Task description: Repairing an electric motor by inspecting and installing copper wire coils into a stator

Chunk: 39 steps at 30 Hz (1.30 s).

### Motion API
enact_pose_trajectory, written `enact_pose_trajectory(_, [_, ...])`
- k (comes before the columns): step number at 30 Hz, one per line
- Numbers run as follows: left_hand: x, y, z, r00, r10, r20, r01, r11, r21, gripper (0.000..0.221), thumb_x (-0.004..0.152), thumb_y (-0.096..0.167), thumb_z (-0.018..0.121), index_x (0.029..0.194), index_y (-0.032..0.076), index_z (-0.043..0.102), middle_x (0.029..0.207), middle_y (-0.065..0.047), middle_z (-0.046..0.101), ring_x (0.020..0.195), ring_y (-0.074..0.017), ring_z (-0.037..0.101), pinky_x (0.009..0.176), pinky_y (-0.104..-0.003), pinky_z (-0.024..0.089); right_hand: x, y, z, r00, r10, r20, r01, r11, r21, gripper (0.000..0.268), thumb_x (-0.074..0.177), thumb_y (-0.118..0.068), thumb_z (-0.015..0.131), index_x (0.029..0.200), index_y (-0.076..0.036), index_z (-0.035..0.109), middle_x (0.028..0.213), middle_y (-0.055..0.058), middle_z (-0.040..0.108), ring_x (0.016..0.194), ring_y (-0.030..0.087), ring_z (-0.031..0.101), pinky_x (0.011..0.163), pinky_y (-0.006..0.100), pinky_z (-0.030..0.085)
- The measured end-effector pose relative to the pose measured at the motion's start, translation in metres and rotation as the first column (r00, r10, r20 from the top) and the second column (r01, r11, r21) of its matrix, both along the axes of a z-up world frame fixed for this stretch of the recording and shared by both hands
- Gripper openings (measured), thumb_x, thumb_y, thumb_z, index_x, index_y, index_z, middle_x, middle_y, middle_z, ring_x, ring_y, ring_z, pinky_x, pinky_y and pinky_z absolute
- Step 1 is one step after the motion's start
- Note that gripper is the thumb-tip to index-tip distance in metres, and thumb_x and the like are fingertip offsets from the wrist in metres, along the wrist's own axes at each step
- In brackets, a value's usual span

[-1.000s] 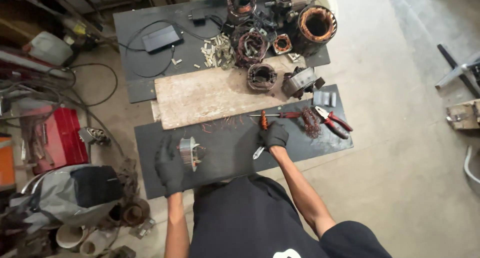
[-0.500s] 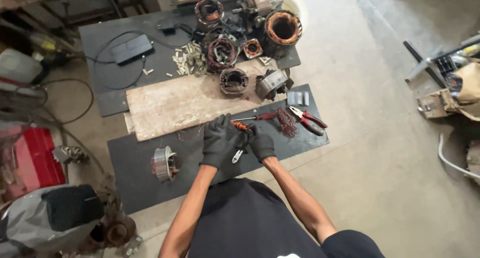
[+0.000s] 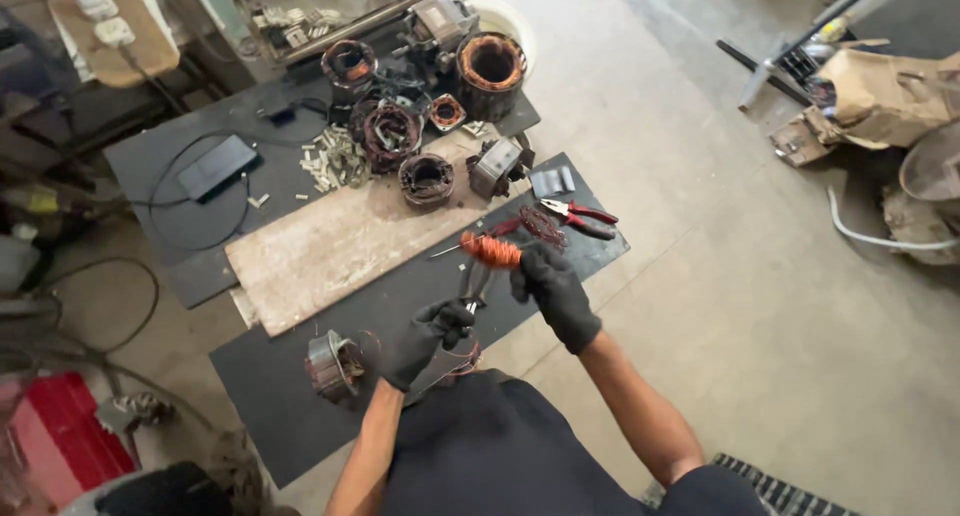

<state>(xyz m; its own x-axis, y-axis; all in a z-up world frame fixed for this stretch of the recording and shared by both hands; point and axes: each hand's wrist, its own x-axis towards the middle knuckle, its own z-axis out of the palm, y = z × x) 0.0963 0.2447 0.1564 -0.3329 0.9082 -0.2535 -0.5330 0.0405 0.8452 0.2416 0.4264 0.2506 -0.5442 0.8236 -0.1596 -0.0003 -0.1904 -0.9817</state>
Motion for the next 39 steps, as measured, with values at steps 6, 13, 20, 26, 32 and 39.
enact_pose_trajectory(6, [-0.022, -0.001, 0.100, 0.922, -0.305, -0.240, 0.256, 0.943, -0.214, 0.023, 0.096, 0.024, 0.069, 0.092, 0.005, 0.082, 0.058, -0.009, 0.065, 0.060, -0.0173, 0.059, 0.065, -0.026, 0.051, 0.062, -0.038, 0.041, 0.638, 0.768, -0.054, -0.765, 0.626, -0.150, 0.013, 0.098, -0.004, 0.066, 0.106, 0.001, 0.075, 0.068, 0.014, 0.074, 0.056, 0.021, 0.071, 0.050, 0.033, 0.055])
enact_pose_trajectory(13, [0.025, 0.007, 0.139, 0.841, -0.486, -0.237, 0.419, 0.863, -0.282, 0.017, 0.092, 0.023, 0.073, 0.091, 0.010, 0.084, 0.061, -0.008, 0.066, 0.050, -0.0103, 0.057, 0.049, -0.022, 0.049, 0.092, -0.033, 0.043, 0.782, 0.025, 0.622, -0.230, 0.940, 0.252, 0.031, 0.100, -0.038, 0.062, 0.113, -0.010, 0.064, 0.082, 0.020, 0.071, 0.078, 0.039, 0.071, 0.070, 0.047, 0.056])
enact_pose_trajectory(20, [0.044, 0.025, 0.144, 0.840, -0.452, -0.299, 0.491, 0.869, 0.066, 0.055, 0.074, 0.003, 0.089, 0.127, 0.004, 0.073, 0.128, -0.010, 0.074, 0.112, -0.0102, 0.061, 0.085, -0.019, 0.047, 0.160, -0.029, 0.087, 0.768, 0.603, 0.218, -0.613, 0.790, -0.023, 0.014, 0.097, -0.012, 0.067, 0.093, -0.002, 0.077, 0.055, 0.008, 0.069, 0.051, 0.018, 0.066, 0.052, 0.030, 0.053])
enact_pose_trajectory(26, [0.064, 0.056, 0.158, 0.955, -0.254, -0.152, 0.277, 0.949, 0.151, 0.027, 0.092, -0.005, 0.064, 0.119, -0.006, 0.072, 0.096, -0.017, 0.077, 0.061, -0.0066, 0.049, 0.053, -0.018, 0.041, 0.164, 0.005, 0.124, 0.261, 0.294, 0.920, -0.762, 0.647, 0.009, 0.027, 0.097, -0.037, 0.057, 0.104, -0.013, 0.067, 0.084, 0.029, 0.074, 0.087, 0.051, 0.071, 0.080, 0.058, 0.054])
enact_pose_trajectory(32, [0.136, 0.099, 0.024, 0.919, -0.239, 0.313, 0.117, 0.924, 0.364, 0.026, 0.087, -0.006, 0.069, 0.110, -0.017, 0.063, 0.082, -0.031, 0.063, 0.052, -0.0245, 0.052, 0.048, -0.028, 0.043, 0.191, 0.094, 0.044, 0.883, -0.260, 0.390, 0.195, 0.961, 0.197, 0.022, 0.105, -0.035, 0.058, 0.102, -0.014, 0.061, 0.077, 0.010, 0.075, 0.076, 0.021, 0.076, 0.065, 0.026, 0.057])
enact_pose_trajectory(39, [0.190, 0.189, 0.040, 0.805, -0.069, 0.589, -0.026, 0.988, 0.151, 0.030, 0.086, -0.008, 0.053, 0.111, 0.002, 0.067, 0.096, -0.012, 0.067, 0.047, -0.0077, 0.034, 0.052, -0.023, 0.035, 0.272, 0.140, 0.083, 0.861, 0.486, -0.148, -0.504, 0.855, -0.125, 0.015, 0.097, -0.004, 0.060, 0.100, 0.005, 0.072, 0.057, 0.022, 0.068, 0.054, 0.031, 0.072, 0.054, 0.036, 0.056])
